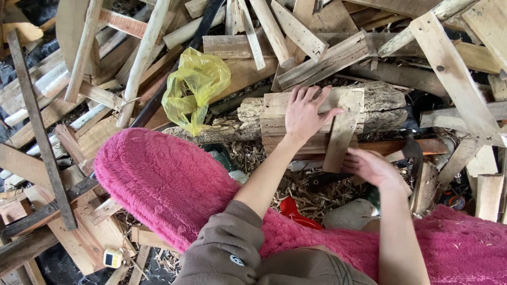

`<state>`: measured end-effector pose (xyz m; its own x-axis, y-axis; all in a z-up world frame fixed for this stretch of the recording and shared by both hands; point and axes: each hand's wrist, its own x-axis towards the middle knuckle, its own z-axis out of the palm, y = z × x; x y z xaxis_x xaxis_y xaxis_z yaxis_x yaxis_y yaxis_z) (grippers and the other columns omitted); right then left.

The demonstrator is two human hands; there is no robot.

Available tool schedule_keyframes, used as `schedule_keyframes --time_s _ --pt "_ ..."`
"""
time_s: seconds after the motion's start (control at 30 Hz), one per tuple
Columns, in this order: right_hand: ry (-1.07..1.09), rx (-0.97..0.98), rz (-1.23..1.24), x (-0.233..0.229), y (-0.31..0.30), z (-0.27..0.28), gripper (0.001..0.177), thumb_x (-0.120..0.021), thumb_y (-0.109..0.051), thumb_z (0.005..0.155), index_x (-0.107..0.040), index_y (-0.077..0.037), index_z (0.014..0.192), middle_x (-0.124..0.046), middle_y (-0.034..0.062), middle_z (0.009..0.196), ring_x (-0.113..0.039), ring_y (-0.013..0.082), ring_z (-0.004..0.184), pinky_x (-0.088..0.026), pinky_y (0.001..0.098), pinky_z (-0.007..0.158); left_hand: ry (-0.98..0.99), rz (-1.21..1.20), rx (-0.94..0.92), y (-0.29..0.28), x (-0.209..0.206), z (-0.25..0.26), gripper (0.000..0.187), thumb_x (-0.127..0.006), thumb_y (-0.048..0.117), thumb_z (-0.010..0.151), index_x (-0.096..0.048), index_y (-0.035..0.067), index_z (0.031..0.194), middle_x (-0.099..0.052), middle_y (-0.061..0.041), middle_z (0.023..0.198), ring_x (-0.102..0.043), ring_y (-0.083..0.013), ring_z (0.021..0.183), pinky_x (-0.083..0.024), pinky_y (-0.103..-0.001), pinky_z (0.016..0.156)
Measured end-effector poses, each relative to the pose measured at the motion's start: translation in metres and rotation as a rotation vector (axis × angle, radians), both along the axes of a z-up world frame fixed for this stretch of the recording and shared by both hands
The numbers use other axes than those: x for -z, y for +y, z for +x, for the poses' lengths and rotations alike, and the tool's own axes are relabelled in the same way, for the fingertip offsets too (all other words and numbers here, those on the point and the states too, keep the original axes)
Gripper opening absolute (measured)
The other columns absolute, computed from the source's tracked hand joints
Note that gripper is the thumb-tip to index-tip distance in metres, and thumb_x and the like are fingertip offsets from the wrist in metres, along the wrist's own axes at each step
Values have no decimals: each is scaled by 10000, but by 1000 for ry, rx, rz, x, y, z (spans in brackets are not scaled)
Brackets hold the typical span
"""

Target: Assembling wooden slats onto a base using a hammer and nails

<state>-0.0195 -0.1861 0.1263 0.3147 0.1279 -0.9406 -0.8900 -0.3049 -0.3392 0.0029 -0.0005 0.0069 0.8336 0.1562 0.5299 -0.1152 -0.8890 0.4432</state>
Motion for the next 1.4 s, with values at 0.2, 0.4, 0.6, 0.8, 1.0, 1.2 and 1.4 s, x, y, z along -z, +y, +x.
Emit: schedule_keyframes --time_s 0.2,0.4,0.6,0.8,1.0,1.2,1.4 --pt "-91 304 219 196 -63 -28 739 -707 -377 930 -385 -67 1519 -465 173 1433 -420 444 1393 -254 712 1109 -73 -22 -36 2 -14 -1 618 -683 665 768 -729 159 1121 -668 -80 966 -695 -289 934 -512 -492 1022" --pt "-198 350 178 261 -102 -33 525 -736 -362 984 -524 -85 1376 -608 128 1224 -590 416 1203 -388 688 1019 -99 -20 -84 0 0 -2 635 -630 698 774 -726 163 1103 -678 -80 975 -694 -279 934 -503 -476 1047" --pt "-244 350 16 192 -54 -30 896 -749 -275 977 -127 36 1541 -408 226 1474 -435 336 1418 -230 659 1138 -65 -2 -89 0 4 -5 639 -610 692 793 -720 166 1138 -680 -93 1030 -689 -282 992 -482 -496 1090" --pt "-218 311 -16 187 -60 -27 930 -716 -306 997 -63 6 1580 -349 178 1536 -344 307 1477 -191 688 1132 40 9 -23 2 9 -6 652 -561 693 841 -716 167 1194 -695 -95 1075 -688 -290 1062 -466 -521 1106" --pt "-239 369 1 198 -64 -33 939 -727 -273 996 -57 36 1577 -309 234 1561 -285 320 1507 -162 665 1150 126 92 -11 -2 24 -8 700 -504 715 865 -636 195 1315 -646 -75 1127 -650 -282 1133 -430 -532 1148" --pt "-273 441 38 214 -69 -39 807 -758 -272 966 -256 12 1530 -492 125 1393 -488 231 1349 -281 516 1153 189 275 9 -1 30 -7 650 -416 641 964 -438 275 1500 -583 -52 1223 -587 -251 1247 -354 -548 1217" --pt "-271 391 -26 223 -72 -36 725 -783 -281 959 -372 45 1458 -550 139 1289 -539 239 1273 -404 578 1024 296 240 42 -2 41 1 489 -477 504 1017 -510 261 1440 -555 -41 1241 -572 -239 1241 -362 -529 1193"
